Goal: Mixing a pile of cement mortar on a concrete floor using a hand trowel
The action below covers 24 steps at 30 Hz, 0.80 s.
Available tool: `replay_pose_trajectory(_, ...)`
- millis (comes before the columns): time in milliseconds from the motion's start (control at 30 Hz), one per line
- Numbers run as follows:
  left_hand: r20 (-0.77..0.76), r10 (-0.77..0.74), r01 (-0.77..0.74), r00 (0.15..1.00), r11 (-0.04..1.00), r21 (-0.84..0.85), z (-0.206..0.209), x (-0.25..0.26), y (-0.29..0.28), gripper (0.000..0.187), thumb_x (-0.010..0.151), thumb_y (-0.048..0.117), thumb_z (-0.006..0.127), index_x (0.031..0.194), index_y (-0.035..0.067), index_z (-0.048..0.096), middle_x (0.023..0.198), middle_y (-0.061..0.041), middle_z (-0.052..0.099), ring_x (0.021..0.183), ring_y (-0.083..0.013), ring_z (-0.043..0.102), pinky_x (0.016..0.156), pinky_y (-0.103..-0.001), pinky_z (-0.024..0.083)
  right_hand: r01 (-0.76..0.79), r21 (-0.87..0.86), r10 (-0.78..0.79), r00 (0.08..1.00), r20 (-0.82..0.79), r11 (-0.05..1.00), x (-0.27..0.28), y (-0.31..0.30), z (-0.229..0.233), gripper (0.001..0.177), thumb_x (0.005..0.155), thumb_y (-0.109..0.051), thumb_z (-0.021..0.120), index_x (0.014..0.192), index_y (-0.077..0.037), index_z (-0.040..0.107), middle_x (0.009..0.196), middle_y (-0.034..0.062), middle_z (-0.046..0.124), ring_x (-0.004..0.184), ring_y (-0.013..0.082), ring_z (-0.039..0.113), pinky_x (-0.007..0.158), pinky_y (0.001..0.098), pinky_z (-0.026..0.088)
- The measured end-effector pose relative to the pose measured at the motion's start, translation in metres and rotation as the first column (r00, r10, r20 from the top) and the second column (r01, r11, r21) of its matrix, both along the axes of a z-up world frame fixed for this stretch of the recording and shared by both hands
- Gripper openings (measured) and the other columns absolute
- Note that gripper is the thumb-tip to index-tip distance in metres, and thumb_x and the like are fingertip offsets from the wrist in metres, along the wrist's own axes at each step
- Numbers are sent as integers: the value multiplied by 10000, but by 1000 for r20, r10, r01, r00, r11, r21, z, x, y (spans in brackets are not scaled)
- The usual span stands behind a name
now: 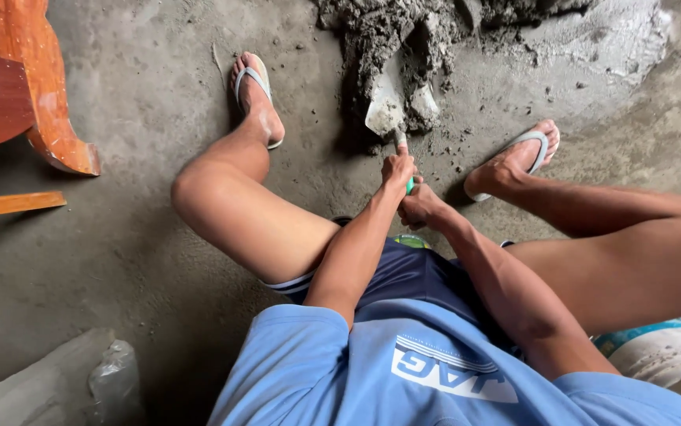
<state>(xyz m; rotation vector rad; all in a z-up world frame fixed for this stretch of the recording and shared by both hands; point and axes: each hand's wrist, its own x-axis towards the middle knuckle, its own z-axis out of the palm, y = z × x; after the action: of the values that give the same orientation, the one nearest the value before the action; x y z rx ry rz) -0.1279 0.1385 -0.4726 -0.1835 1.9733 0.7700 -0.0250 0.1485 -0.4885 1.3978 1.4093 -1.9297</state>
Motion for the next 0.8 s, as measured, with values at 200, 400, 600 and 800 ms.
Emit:
replay_pose_trajectory(200,43,302,-305,952,943,136,-59,6,-14,652,1047,530,359,955,12,745,722,-93,756,630,-221,750,645,-330,622,-451,95,459,883,-95,887,-13,12,71,384,755,-169,622,849,197,690,763,326,645,773,441,693,603,578,533)
replay_pose_trajectory(400,190,570,-600,799,733,320,-38,6,-18,604,1065,487,374,996,-61,619,684,-188,658,508,-282,681,491,-369,602,-534,132,535,844,36,835,-26,20,112,559,695,-159,769,1114,200,678,1089,339,703,1137,461,661,906,575,553)
replay_pose_trajectory(600,260,578,-633,774,698,334,-40,-9,-23,671,1066,598,390,1183,-25,610,871,-198,768,787,-344,758,638,-510,602,-435,209,437,899,35,876,-35,39,39,334,747,-126,566,916,111,731,808,271,703,651,353,731,527,446,623)
replay_pose_trajectory(800,375,619,-716,690,510,477,2,-28,-5,589,1057,450,554,1274,-99,558,949,-249,749,736,-322,745,703,-434,591,-364,275,409,904,-126,890,-31,71,49,386,872,-294,814,965,30,626,692,222,656,503,283,682,478,402,588)
